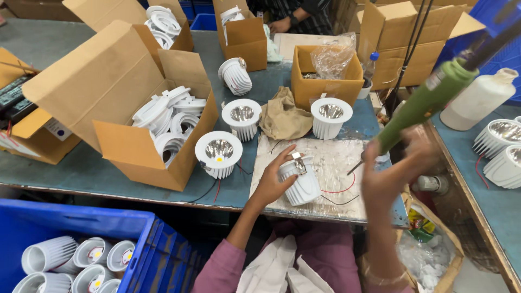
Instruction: The person assembles LED light fixtures by attaching a metal bracket to the back of each unit using a green power drill. They handle the lights one at a time, secure the bracket, and place the completed units on the table.
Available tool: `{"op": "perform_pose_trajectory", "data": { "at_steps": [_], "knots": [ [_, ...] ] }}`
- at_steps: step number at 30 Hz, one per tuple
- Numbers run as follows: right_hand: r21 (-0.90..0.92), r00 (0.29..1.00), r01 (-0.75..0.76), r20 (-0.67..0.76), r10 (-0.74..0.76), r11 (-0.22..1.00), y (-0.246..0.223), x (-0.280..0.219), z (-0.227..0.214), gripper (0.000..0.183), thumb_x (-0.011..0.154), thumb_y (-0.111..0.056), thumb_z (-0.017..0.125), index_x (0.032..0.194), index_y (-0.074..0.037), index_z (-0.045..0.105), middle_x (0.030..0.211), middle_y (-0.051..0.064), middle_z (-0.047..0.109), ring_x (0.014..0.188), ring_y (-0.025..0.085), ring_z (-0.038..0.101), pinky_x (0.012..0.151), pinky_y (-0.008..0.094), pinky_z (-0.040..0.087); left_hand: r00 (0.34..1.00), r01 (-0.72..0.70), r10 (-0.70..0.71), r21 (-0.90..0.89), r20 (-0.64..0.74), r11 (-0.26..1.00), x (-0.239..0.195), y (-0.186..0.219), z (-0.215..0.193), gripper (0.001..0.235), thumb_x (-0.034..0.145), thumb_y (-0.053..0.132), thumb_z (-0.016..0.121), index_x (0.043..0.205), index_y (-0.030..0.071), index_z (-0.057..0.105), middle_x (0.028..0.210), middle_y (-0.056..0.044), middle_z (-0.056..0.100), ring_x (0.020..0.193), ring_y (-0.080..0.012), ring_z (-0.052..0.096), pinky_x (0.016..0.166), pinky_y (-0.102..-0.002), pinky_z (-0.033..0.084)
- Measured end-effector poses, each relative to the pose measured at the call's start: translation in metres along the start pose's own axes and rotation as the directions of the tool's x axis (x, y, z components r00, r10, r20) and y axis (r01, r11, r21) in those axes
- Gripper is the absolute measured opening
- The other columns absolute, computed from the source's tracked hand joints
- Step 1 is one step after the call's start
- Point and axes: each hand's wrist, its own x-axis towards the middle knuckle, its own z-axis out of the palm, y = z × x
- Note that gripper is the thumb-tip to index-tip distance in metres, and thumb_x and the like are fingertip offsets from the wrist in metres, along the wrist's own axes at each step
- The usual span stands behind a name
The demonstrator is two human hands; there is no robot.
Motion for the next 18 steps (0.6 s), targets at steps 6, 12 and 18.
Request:
{"op": "perform_pose_trajectory", "data": {
  "at_steps": [6,12,18],
  "knots": [
    [0.138,0.883,-0.192,0.456,0.110,0.972,-0.048,-0.083,0.058,0.037,0.083,-0.017,0.082,0.108,0.001,0.062,0.106,0.016,0.061,0.102,0.034,0.056,0.089,0.044,0.046,0.981,0.052,-0.148,-0.562,-0.126,0.826,-0.010,-0.015,0.009,0.081,0.087,0.008,0.066,0.160,0.002,0.031,0.159,-0.017,0.045,0.142,-0.0245,0.046,0.113,-0.041,0.040],
    [0.197,0.869,-0.290,0.464,0.171,0.937,-0.045,-0.080,0.060,0.022,0.086,-0.012,0.079,0.096,0.000,0.064,0.097,0.013,0.061,0.094,0.032,0.059,0.078,0.041,0.049,0.993,0.028,-0.030,-0.024,-0.117,0.999,-0.033,-0.021,0.015,0.096,0.085,0.025,0.078,0.161,0.003,0.023,0.165,-0.019,0.026,0.156,-0.0337,0.023,0.126,-0.047,0.022],
    [0.293,0.873,-0.162,0.488,-0.002,0.942,-0.036,-0.077,0.060,0.021,0.087,-0.006,0.075,0.100,0.003,0.061,0.099,0.015,0.059,0.094,0.033,0.058,0.082,0.042,0.048,0.997,0.020,-0.018,0.026,-0.072,0.999,-0.038,-0.025,0.016,0.101,0.083,0.032,0.080,0.162,0.005,0.023,0.168,-0.019,0.020,0.160,-0.0370,0.018,0.130,-0.049,0.020]
  ]
}}
